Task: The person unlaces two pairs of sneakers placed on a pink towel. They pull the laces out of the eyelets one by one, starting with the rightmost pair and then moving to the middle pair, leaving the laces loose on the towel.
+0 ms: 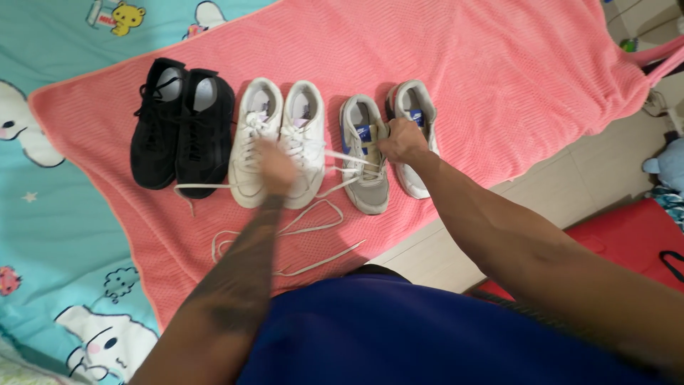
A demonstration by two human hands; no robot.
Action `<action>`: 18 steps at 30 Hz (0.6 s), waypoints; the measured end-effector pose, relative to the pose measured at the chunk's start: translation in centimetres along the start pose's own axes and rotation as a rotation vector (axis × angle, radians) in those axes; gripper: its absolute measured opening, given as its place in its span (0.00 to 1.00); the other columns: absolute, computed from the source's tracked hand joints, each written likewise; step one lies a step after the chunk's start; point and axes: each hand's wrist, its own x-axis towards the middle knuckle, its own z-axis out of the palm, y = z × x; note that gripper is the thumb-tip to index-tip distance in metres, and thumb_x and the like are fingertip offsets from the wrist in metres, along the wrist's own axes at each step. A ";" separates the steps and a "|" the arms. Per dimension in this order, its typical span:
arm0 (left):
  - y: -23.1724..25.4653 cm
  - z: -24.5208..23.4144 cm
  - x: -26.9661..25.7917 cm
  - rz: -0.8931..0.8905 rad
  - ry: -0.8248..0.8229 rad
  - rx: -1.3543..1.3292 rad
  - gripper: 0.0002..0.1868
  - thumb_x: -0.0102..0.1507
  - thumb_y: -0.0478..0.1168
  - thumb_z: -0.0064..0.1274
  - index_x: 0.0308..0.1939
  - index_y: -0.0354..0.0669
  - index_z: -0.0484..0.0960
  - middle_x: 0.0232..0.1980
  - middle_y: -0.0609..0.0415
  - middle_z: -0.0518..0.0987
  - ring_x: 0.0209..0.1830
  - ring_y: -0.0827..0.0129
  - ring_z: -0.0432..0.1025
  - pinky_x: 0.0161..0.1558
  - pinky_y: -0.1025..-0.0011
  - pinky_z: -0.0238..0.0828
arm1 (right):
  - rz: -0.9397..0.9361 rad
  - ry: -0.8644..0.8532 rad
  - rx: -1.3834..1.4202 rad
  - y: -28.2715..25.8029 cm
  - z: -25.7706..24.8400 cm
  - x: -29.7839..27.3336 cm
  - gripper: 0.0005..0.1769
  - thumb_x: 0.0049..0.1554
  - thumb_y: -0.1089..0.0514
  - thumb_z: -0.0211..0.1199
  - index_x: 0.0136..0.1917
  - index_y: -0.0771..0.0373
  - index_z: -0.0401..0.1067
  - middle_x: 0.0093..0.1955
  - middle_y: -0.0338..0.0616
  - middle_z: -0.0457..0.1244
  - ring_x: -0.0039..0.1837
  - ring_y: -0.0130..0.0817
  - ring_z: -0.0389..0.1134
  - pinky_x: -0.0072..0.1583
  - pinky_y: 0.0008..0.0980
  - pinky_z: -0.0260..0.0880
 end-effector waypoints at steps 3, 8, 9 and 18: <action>0.1 -3.3 -1.7 -0.136 0.096 -0.068 0.17 0.54 0.35 0.55 0.47 0.40 0.81 0.53 0.37 0.76 0.44 0.43 0.75 0.45 0.47 0.70 | -0.008 0.015 0.035 -0.2 -0.4 -0.5 0.19 0.51 0.51 0.64 0.46 0.70 0.79 0.42 0.62 0.70 0.46 0.53 0.74 0.51 0.43 0.74; 5.2 -0.4 -2.0 0.354 -0.132 -0.203 0.23 0.50 0.38 0.61 0.50 0.45 0.82 0.55 0.38 0.74 0.45 0.42 0.74 0.46 0.46 0.68 | 0.126 -0.152 0.152 -2.2 -1.5 -1.4 0.18 0.55 0.51 0.61 0.46 0.71 0.76 0.39 0.59 0.71 0.39 0.44 0.76 0.45 0.39 0.78; 5.9 0.7 -1.4 0.376 -0.187 -0.150 0.24 0.49 0.39 0.62 0.51 0.45 0.82 0.56 0.39 0.73 0.46 0.42 0.74 0.46 0.46 0.68 | 0.107 -0.161 0.151 -2.4 -1.7 -1.6 0.18 0.54 0.52 0.61 0.45 0.71 0.76 0.38 0.59 0.71 0.38 0.43 0.76 0.45 0.39 0.78; -0.1 -0.7 -0.5 0.135 0.173 -0.310 0.06 0.61 0.36 0.55 0.39 0.41 0.86 0.42 0.47 0.82 0.46 0.54 0.78 0.52 0.58 0.74 | 0.061 -0.120 0.359 -1.5 -1.4 -2.2 0.17 0.54 0.55 0.62 0.45 0.75 0.73 0.37 0.56 0.70 0.36 0.40 0.75 0.40 0.38 0.78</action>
